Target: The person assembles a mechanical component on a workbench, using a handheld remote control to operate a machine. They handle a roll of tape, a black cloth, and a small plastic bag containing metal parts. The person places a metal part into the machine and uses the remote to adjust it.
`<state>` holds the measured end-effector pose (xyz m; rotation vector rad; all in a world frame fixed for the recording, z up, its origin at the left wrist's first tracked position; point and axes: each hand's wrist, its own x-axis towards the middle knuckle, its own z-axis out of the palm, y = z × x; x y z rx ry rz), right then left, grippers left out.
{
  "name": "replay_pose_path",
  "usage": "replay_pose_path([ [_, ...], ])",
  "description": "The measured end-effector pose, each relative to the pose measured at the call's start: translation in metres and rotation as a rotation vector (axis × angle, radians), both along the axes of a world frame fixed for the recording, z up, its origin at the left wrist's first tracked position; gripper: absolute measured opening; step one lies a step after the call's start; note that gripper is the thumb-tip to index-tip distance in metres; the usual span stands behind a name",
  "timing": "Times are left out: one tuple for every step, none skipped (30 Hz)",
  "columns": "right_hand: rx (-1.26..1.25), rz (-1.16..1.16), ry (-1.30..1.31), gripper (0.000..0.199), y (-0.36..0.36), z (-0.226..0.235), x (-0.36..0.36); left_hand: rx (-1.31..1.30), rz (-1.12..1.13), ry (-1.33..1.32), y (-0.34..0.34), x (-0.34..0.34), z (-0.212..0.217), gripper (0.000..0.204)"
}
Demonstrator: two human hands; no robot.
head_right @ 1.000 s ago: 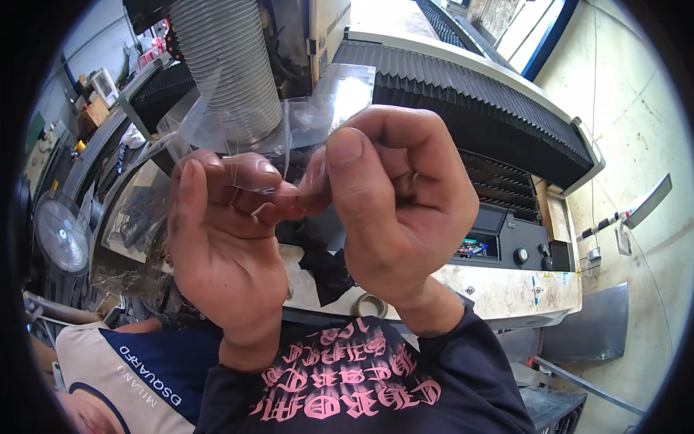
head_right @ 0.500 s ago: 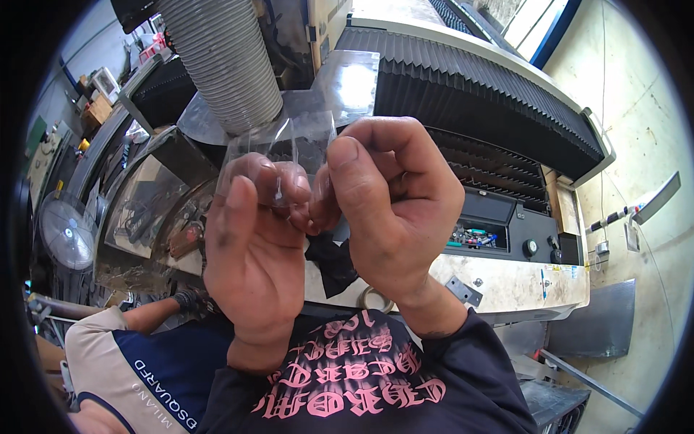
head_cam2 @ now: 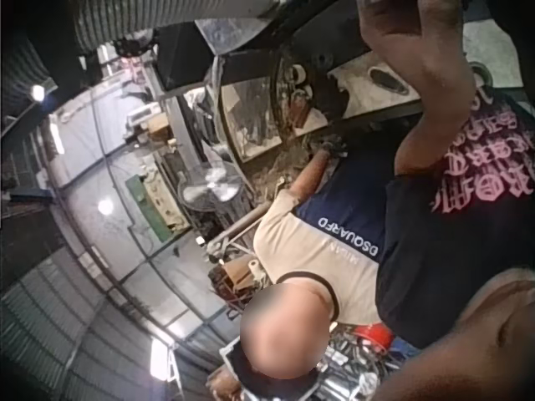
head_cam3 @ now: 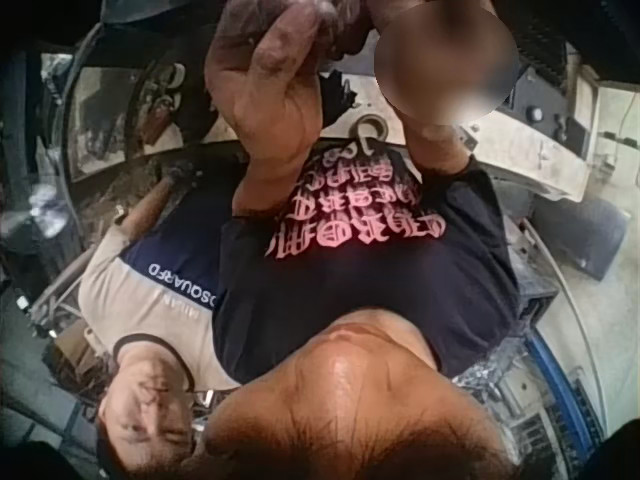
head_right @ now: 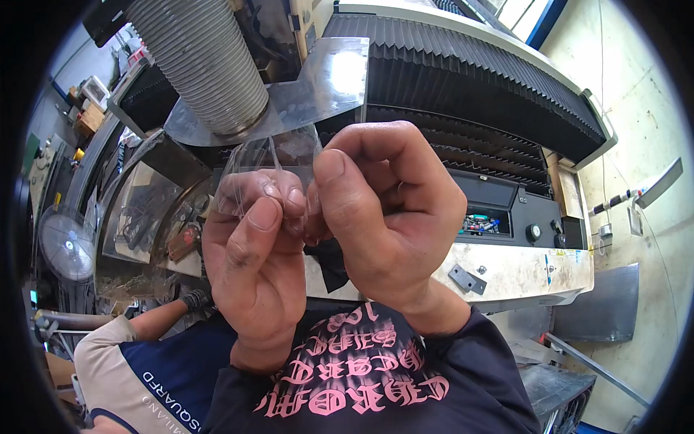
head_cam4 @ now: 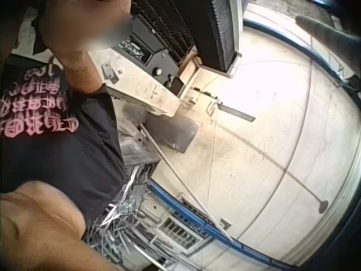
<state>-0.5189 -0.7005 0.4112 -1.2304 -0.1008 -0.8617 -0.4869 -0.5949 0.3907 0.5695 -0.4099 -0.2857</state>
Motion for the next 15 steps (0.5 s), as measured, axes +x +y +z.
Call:
replay_pose_path([
  [-0.002,0.001,0.003,0.008,-0.001,-0.001,0.0,-0.002,-0.013,0.011,0.0,0.0,0.0,0.014],
  [-0.004,0.004,0.005,0.008,-0.002,-0.002,0.0,-0.005,-0.024,0.021,-0.001,0.001,0.0,0.014],
  [-0.006,0.009,0.008,0.008,-0.004,-0.002,0.0,-0.001,-0.015,0.035,-0.002,0.001,0.001,0.013],
  [-0.002,0.009,0.012,0.007,-0.003,-0.004,0.0,0.004,-0.002,0.049,-0.003,0.0,0.0,0.011],
  [0.002,0.011,0.017,0.007,-0.002,-0.005,0.001,0.009,0.013,0.063,-0.003,0.0,-0.001,0.01],
  [0.006,0.017,0.021,0.007,0.0,-0.007,0.002,0.017,0.008,0.062,-0.002,0.0,-0.003,0.009],
  [0.004,0.012,0.039,0.007,0.003,-0.008,0.004,0.029,0.017,0.061,0.002,0.002,-0.004,0.008],
  [0.001,0.01,0.057,0.007,0.003,-0.01,0.005,0.04,0.03,0.06,0.006,0.004,-0.005,0.007],
  [-0.004,0.012,0.074,0.007,0.003,-0.013,0.005,0.047,0.015,0.075,0.007,0.004,-0.007,0.008],
  [-0.038,0.002,0.117,0.008,0.0,-0.021,0.005,0.066,0.022,0.089,0.007,0.004,-0.013,0.008],
  [-0.035,-0.013,0.177,0.009,0.0,-0.023,0.004,0.088,0.028,0.106,0.007,0.004,-0.019,0.009],
  [0.024,-0.044,0.197,0.011,0.003,-0.03,0.006,0.115,0.039,0.153,0.01,0.004,-0.027,0.008],
  [0.041,-0.012,0.231,0.013,0.0,-0.042,0.006,0.129,0.033,0.204,0.013,0.004,-0.035,0.007],
  [0.04,0.019,0.279,0.014,-0.002,-0.055,0.006,0.172,0.039,0.228,0.019,0.004,-0.047,0.006],
  [0.037,0.049,0.326,0.014,-0.001,-0.068,0.007,0.21,0.058,0.287,0.028,0.003,-0.061,0.006],
])
